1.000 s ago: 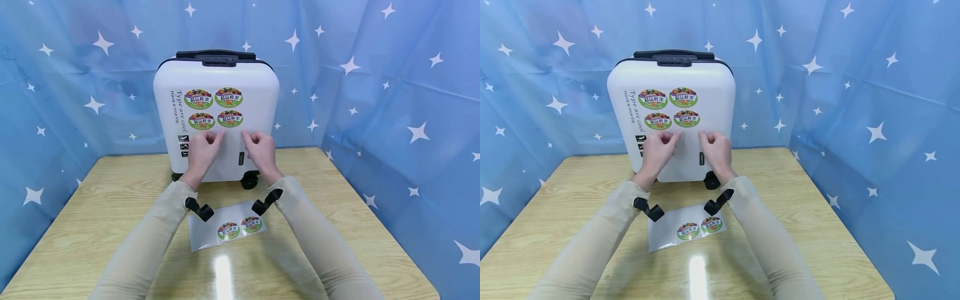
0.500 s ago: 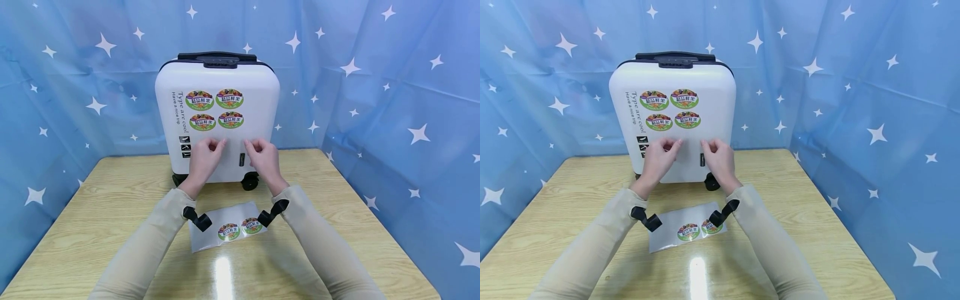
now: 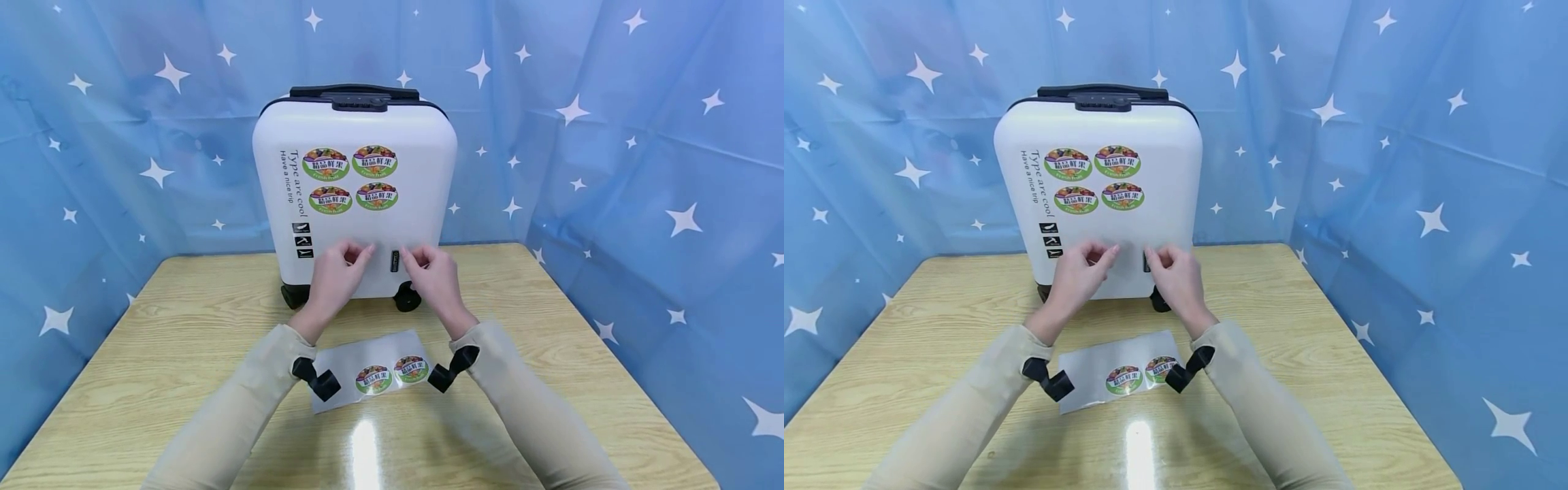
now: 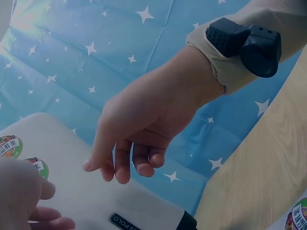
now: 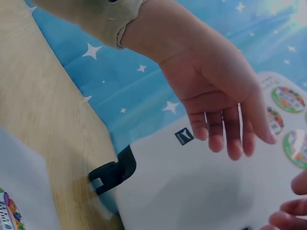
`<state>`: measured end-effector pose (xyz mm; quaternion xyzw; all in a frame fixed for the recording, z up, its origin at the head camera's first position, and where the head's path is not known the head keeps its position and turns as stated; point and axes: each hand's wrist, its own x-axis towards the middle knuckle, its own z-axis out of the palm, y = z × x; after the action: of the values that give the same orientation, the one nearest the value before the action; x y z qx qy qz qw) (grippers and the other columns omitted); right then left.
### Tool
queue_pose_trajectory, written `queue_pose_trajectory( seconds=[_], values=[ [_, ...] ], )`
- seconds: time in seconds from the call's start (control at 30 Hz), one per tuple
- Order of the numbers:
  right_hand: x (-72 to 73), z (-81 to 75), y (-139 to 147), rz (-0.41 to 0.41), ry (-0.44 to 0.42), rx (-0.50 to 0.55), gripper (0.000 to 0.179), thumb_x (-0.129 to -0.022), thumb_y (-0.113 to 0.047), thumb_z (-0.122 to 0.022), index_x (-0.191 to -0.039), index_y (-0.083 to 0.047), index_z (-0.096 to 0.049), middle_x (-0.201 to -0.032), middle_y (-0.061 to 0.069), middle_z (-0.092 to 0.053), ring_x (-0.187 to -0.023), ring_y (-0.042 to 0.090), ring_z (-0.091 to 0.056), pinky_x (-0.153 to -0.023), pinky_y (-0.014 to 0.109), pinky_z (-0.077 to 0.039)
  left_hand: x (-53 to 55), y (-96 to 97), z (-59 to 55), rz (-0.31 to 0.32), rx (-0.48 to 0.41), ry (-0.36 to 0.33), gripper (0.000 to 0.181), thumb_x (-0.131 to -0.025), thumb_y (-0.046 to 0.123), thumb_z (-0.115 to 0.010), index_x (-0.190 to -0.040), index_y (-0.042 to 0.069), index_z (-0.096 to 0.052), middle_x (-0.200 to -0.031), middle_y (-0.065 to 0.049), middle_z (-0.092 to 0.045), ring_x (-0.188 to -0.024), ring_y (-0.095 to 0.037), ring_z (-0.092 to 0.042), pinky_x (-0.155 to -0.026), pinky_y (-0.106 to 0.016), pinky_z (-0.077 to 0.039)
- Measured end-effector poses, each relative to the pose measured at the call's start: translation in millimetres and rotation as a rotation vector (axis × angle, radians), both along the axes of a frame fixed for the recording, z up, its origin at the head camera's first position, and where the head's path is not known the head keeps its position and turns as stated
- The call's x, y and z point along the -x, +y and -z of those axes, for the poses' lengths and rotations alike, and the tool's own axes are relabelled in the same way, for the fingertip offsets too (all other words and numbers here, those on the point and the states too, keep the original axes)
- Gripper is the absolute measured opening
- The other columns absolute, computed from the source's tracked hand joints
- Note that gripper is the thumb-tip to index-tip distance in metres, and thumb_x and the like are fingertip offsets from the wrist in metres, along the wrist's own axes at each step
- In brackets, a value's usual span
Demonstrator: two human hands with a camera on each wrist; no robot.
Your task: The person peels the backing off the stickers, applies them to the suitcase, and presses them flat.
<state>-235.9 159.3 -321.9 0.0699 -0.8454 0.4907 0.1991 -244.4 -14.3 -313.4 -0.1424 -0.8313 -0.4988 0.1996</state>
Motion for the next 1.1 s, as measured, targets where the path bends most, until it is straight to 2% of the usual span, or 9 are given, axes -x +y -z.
queue_pose_trajectory(
  seconds=[0.2,0.37,0.67,1.1],
  values=[
    [-7.2,7.1,2.8,-0.013,-0.027,-0.023,0.027,-0.092,-0.032,-0.059,-0.078,-0.009,-0.064,-0.072,0.009,-0.06,-0.053,0.02,-0.056,-0.05,0.033,-0.047,-5.6,0.2,6.7,0.032,0.016,-0.033,0.025,-0.091,0.03,-0.061,-0.084,0.006,-0.064,-0.075,-0.004,-0.06,-0.069,-0.02,-0.054,-0.059,-0.03,-0.045],
    [-12.7,13.3,5.6,-0.026,-0.042,-0.036,0.025,-0.092,-0.028,-0.059,-0.081,-0.007,-0.065,-0.071,0.007,-0.059,-0.054,0.02,-0.054,-0.051,0.033,-0.045,-12.0,-1.6,12.1,0.061,0.024,-0.045,0.024,-0.091,0.029,-0.061,-0.083,0.006,-0.063,-0.074,-0.004,-0.059,-0.068,-0.02,-0.054,-0.059,-0.03,-0.045],
    [-20.4,23.7,12.4,-0.024,-0.086,-0.077,0.024,-0.091,-0.03,-0.06,-0.083,-0.008,-0.065,-0.075,0.004,-0.059,-0.066,0.019,-0.052,-0.056,0.032,-0.044,-21.0,-3.2,21.2,0.066,0.056,-0.098,0.025,-0.09,0.032,-0.061,-0.086,0.007,-0.064,-0.077,-0.003,-0.06,-0.069,-0.018,-0.054,-0.06,-0.03,-0.046],
    [-32.0,36.6,11.7,-0.058,-0.176,-0.083,0.018,-0.089,-0.025,-0.063,-0.088,-0.008,-0.066,-0.074,0.004,-0.06,-0.058,0.016,-0.055,-0.054,0.03,-0.047,-31.3,-8.6,35.6,0.075,0.107,-0.18,0.024,-0.09,0.032,-0.062,-0.089,0.008,-0.064,-0.079,-0.001,-0.06,-0.073,-0.015,-0.054,-0.064,-0.029,-0.046]
  ],
)
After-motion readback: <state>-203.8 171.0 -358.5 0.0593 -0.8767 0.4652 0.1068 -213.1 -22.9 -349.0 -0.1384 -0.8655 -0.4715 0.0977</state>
